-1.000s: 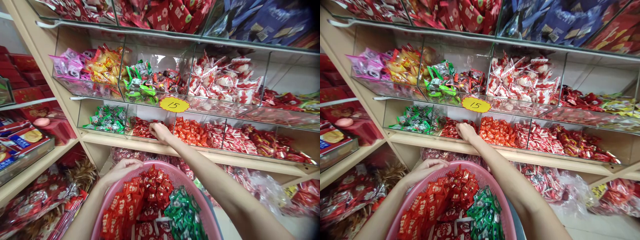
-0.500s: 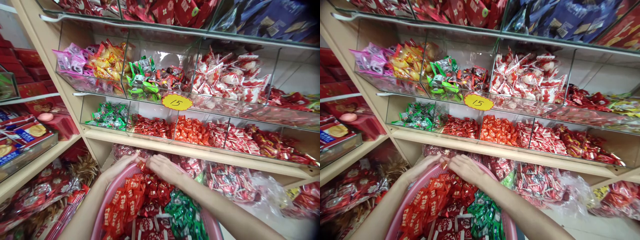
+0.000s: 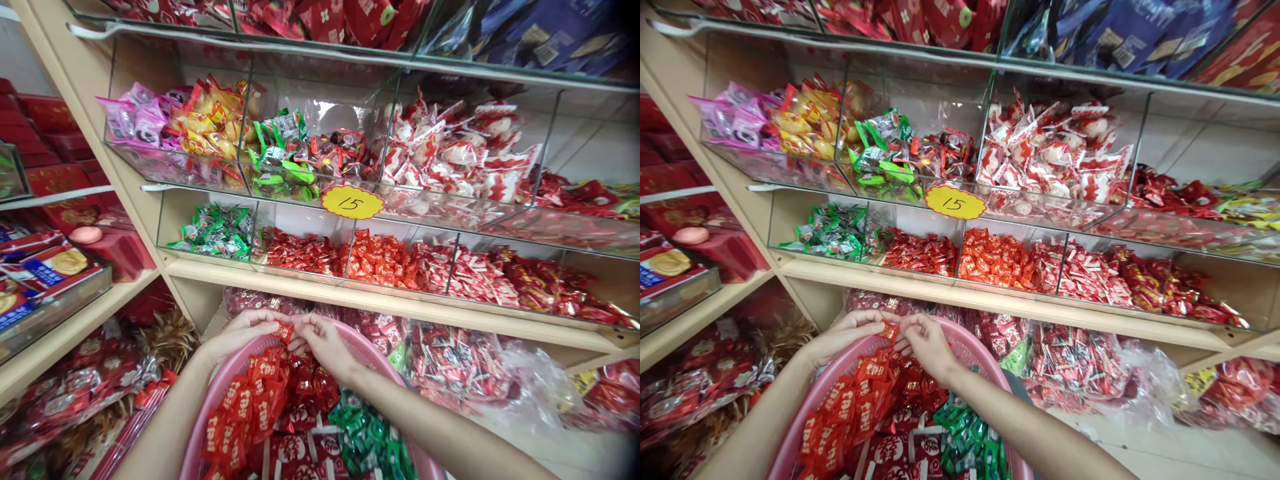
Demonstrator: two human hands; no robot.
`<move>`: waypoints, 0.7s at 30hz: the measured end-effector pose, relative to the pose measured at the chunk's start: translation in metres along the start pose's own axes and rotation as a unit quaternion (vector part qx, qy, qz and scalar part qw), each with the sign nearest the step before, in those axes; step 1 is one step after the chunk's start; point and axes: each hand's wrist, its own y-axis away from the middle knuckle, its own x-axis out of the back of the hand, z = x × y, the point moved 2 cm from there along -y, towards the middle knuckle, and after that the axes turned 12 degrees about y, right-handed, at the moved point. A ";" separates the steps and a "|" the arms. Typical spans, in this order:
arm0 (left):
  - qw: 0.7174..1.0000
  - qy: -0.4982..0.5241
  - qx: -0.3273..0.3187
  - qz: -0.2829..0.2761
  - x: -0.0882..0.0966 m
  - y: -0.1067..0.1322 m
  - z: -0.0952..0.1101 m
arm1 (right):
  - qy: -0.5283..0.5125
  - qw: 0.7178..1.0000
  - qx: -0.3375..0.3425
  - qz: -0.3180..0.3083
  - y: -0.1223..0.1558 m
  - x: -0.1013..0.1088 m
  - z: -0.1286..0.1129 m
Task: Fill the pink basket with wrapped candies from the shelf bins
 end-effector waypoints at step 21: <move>0.998 -0.064 0.002 0.016 -0.001 0.001 0.002 | -0.031 0.997 -0.057 -0.030 0.010 0.003 -0.001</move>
